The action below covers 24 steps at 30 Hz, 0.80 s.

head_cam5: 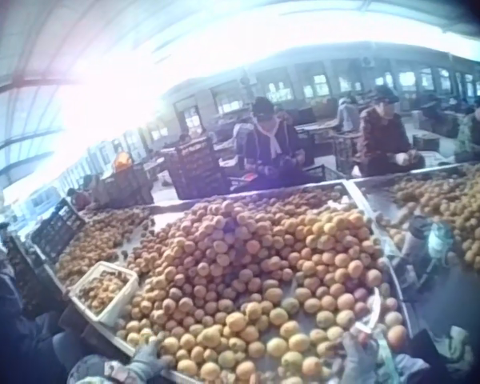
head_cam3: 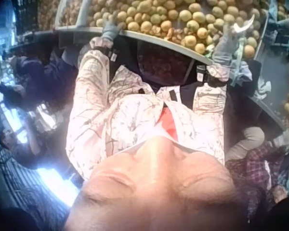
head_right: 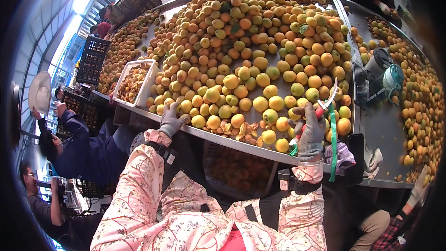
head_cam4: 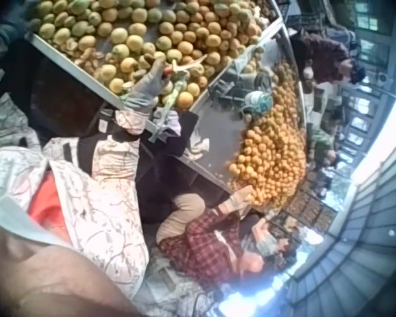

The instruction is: The person peels a large pile of yellow fruit, likely apricots or peaches, using a small red-handled knife. They hold each fruit in their left hand and carefully remove the skin with the knife in their right hand, dropping the peeled fruit into a container below.

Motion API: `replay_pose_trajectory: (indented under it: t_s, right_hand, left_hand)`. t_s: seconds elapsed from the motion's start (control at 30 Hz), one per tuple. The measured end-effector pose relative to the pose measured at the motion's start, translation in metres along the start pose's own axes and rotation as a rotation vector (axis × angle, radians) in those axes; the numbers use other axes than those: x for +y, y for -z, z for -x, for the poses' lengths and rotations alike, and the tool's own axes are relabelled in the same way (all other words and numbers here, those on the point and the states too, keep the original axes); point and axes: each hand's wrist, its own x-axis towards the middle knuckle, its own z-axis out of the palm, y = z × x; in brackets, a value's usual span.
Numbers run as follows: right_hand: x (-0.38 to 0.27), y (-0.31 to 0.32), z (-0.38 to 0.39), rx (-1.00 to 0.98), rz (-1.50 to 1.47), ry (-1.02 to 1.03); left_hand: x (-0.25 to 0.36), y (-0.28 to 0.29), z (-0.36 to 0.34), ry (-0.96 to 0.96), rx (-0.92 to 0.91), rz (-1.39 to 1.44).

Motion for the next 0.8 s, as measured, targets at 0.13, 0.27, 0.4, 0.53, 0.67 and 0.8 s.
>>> replay_pose_trajectory:
  t_s: [0.13, 0.27, 0.4, 0.53, 0.67, 0.8]
  right_hand:
    - [0.003, 0.001, -0.001, 0.017, 0.028, 0.014]
    - [0.004, 0.001, -0.001, -0.011, 0.046, 0.014]
    - [0.009, -0.003, -0.001, -0.011, 0.06, 0.005]
    - [0.008, -0.004, 0.0, 0.055, 0.02, 0.004]
    - [0.013, -0.001, -0.007, -0.052, -0.006, -0.013]
    - [0.017, 0.0, -0.008, -0.051, 0.02, -0.016]
  left_hand:
    - [0.005, 0.002, 0.001, 0.067, -0.112, -0.07]
    - [0.009, 0.006, -0.007, 0.11, -0.175, -0.099]
    - [0.008, 0.007, -0.017, 0.122, -0.226, -0.099]
    - [-0.012, -0.011, -0.031, 0.088, -0.205, 0.011]
    - [-0.012, -0.005, -0.032, 0.068, -0.175, -0.032]
    - [-0.011, -0.01, -0.032, 0.078, -0.145, 0.027]
